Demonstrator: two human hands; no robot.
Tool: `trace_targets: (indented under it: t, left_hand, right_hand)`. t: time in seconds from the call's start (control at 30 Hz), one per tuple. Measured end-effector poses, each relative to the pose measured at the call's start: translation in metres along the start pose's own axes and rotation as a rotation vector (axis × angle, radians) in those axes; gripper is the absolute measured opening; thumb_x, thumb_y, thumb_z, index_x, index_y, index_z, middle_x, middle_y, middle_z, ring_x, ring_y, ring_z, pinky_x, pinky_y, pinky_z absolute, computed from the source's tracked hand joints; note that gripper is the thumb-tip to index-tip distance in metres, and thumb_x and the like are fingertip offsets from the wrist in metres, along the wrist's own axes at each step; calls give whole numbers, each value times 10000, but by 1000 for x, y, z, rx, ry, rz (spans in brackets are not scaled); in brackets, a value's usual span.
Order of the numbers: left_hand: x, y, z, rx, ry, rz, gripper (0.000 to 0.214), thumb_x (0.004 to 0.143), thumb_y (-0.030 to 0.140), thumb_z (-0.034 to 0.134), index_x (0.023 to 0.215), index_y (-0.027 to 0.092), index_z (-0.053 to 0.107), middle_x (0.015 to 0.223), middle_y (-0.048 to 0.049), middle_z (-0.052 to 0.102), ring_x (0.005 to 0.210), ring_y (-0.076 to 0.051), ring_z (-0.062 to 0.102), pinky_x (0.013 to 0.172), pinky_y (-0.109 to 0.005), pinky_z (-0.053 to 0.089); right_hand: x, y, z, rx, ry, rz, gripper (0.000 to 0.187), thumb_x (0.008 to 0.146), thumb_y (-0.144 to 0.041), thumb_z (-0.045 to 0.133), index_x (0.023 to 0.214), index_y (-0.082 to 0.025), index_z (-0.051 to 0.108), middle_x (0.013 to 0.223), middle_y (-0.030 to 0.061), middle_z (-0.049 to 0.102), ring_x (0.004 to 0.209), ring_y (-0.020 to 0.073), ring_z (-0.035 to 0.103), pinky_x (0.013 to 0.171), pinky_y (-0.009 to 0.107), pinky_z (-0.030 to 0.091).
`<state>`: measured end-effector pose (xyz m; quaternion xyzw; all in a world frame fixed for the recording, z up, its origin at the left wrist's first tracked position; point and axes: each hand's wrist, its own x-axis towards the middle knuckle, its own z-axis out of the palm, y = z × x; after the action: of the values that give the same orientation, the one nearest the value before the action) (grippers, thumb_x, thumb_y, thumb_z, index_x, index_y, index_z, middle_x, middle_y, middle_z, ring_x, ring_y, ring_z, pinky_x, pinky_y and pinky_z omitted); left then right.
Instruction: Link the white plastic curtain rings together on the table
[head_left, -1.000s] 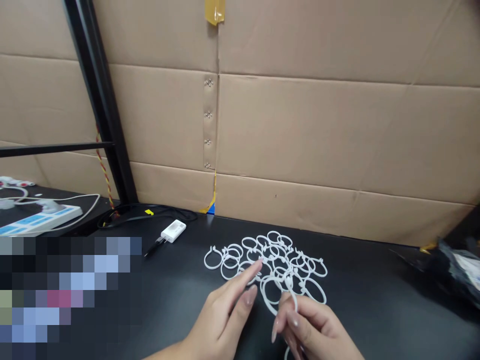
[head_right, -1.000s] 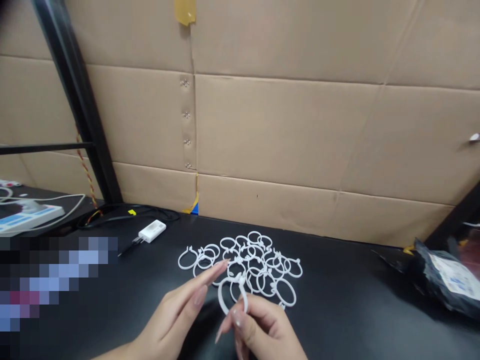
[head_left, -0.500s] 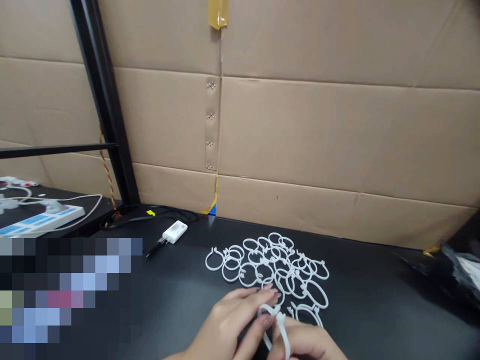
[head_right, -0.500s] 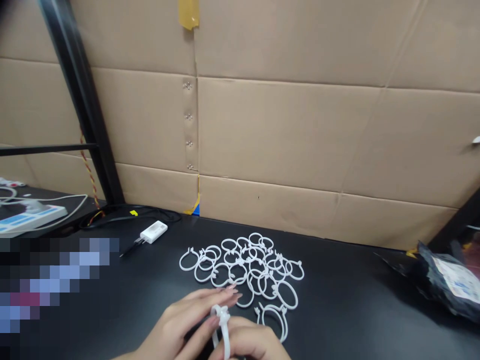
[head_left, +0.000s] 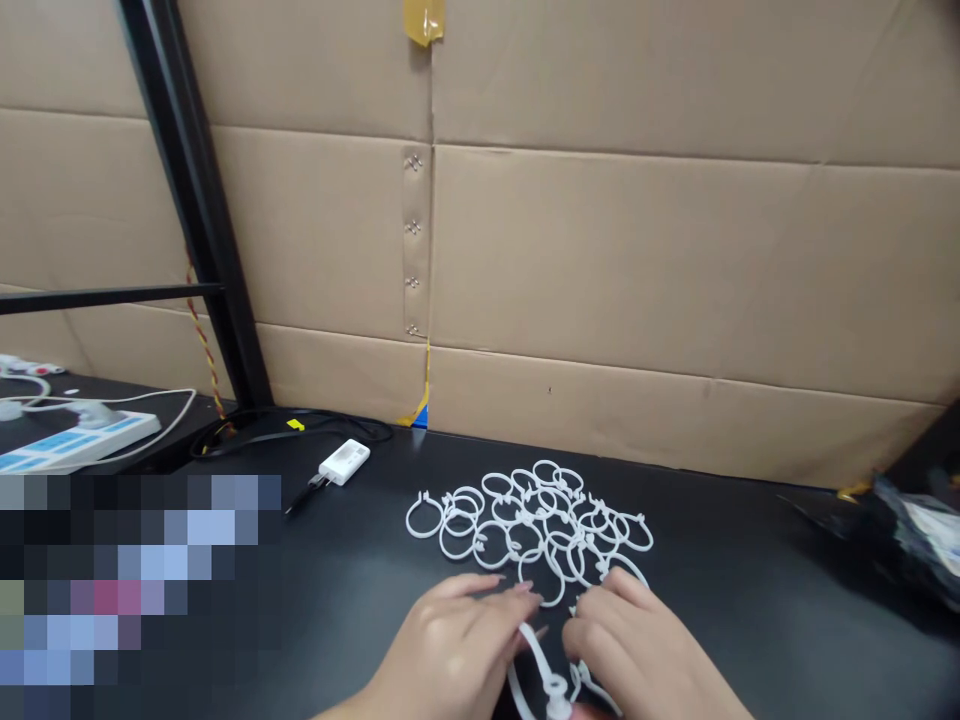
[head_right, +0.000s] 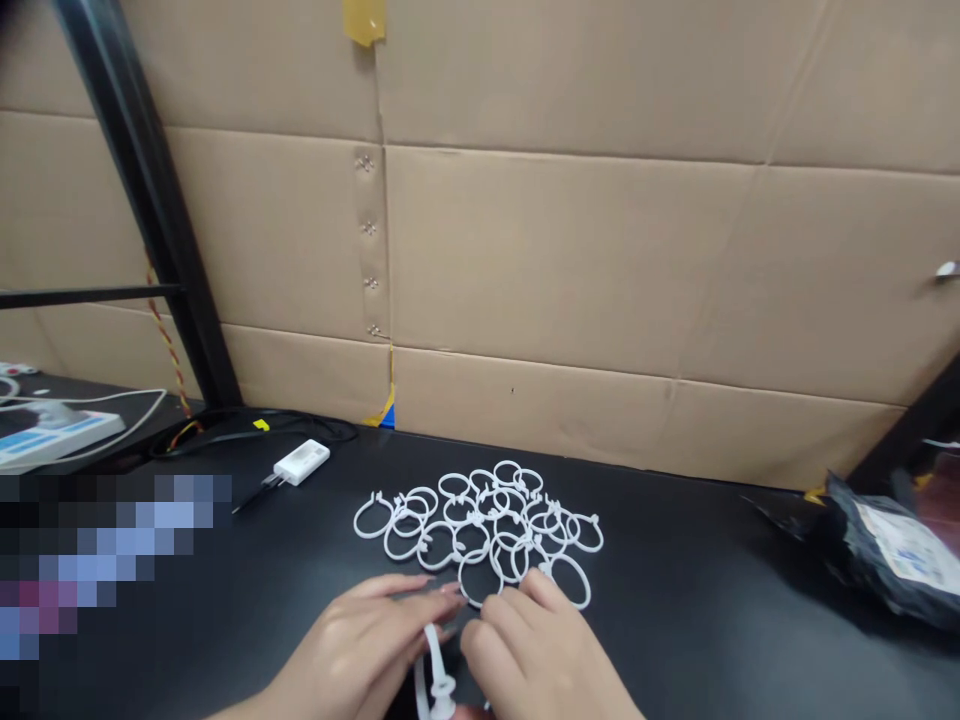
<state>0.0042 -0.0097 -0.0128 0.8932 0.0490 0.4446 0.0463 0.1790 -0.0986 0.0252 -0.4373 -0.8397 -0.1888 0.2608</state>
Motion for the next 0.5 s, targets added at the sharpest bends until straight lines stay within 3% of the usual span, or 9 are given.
trace_targets:
  t: [0.23,0.5]
  left_hand:
    - [-6,-2,5,45,-107,29,286,880,27,381,1052,82,603,929,-114,745,912,-181,702,838,-331,553]
    - [-9,-1,10,19,-102,7,280,907,55,354,1013,98,610,886,-96,752,943,-190,691,835,-319,552]
  right_hand:
    - [-1,-1,6,-133,-100,-156,573,1010,-226,135,561,-179,487,507,-31,513,469,116,409,575,297,306]
    - [-4,-1,10,-167,-142,-186,536,1006,-191,155,585,-191,487,529,-40,535,486,124,418,621,304,321]
